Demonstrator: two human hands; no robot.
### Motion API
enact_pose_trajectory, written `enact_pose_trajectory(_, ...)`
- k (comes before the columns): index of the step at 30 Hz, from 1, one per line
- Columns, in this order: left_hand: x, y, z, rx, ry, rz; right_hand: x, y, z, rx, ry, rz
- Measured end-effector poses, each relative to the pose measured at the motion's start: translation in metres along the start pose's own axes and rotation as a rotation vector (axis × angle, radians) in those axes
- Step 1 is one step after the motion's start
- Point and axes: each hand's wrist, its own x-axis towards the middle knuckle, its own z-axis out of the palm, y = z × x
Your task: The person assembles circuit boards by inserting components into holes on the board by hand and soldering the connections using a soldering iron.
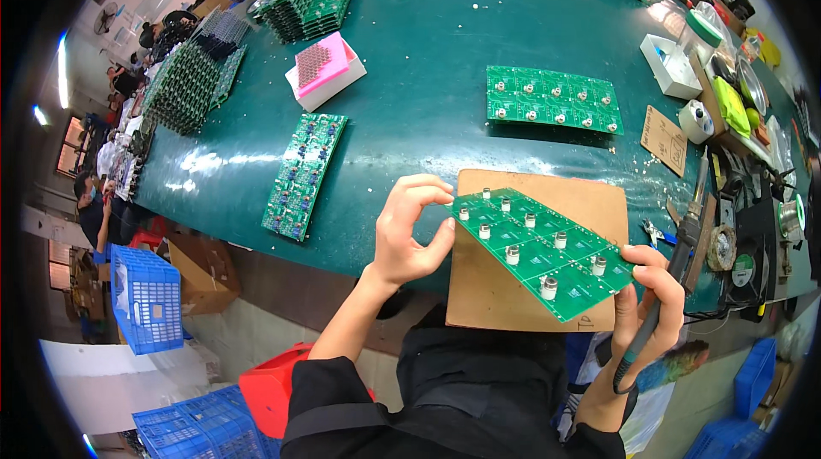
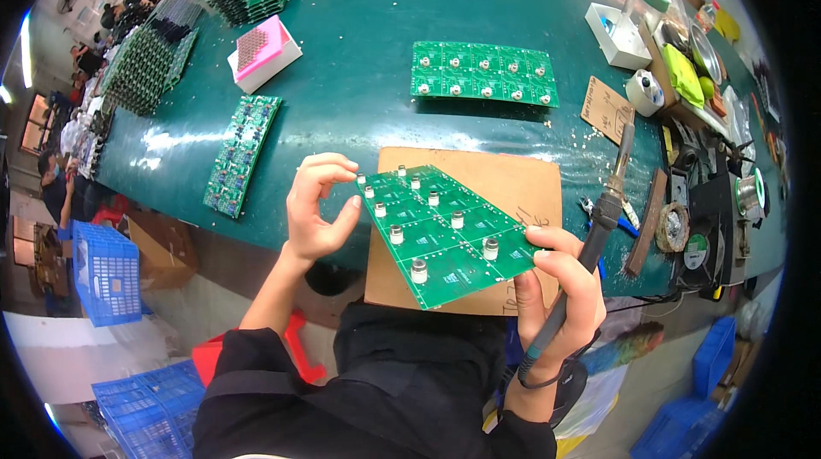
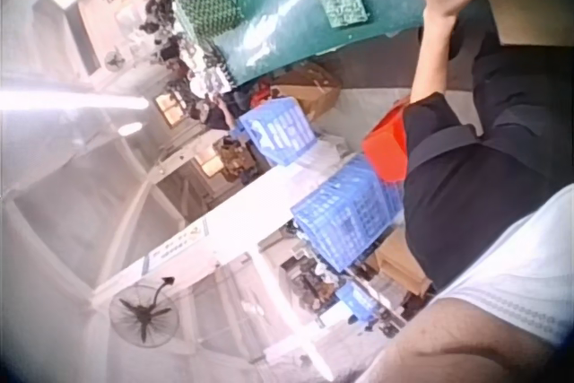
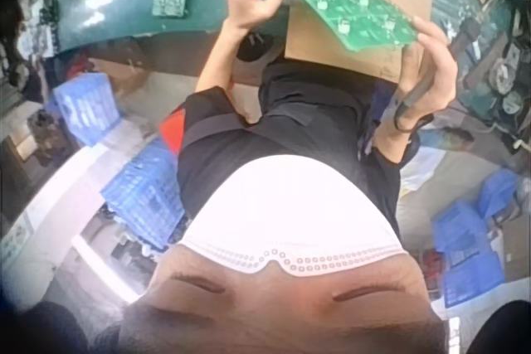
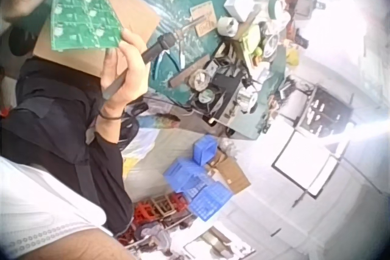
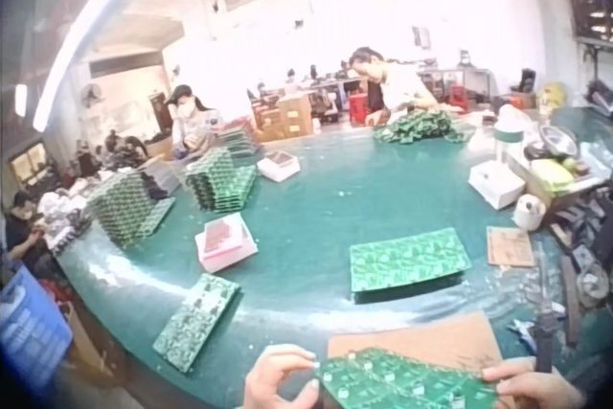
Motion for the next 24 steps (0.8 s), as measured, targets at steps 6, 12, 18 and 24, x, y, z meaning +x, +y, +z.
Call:
enact_pose_trajectory(6, 0.0034, -0.0011, 0.0038, 0.050, -0.053, 0.042, -0.0001, 0.0041, -0.0022, 0.010, 0.005, 0.019)
enact_pose_trajectory(12, 0.0019, -0.0055, 0.0051, 0.061, -0.058, 0.085, -0.0017, 0.0053, -0.0037, 0.025, 0.020, 0.043)
enact_pose_trajectory(18, 0.0026, -0.0018, 0.0062, 0.034, -0.079, 0.040, -0.0023, 0.0060, -0.0045, 0.040, 0.016, 0.047)
enact_pose_trajectory(24, 0.0039, -0.0024, 0.0084, 0.033, -0.089, 0.045, -0.0010, 0.0074, -0.0055, 0.023, 0.027, 0.060)
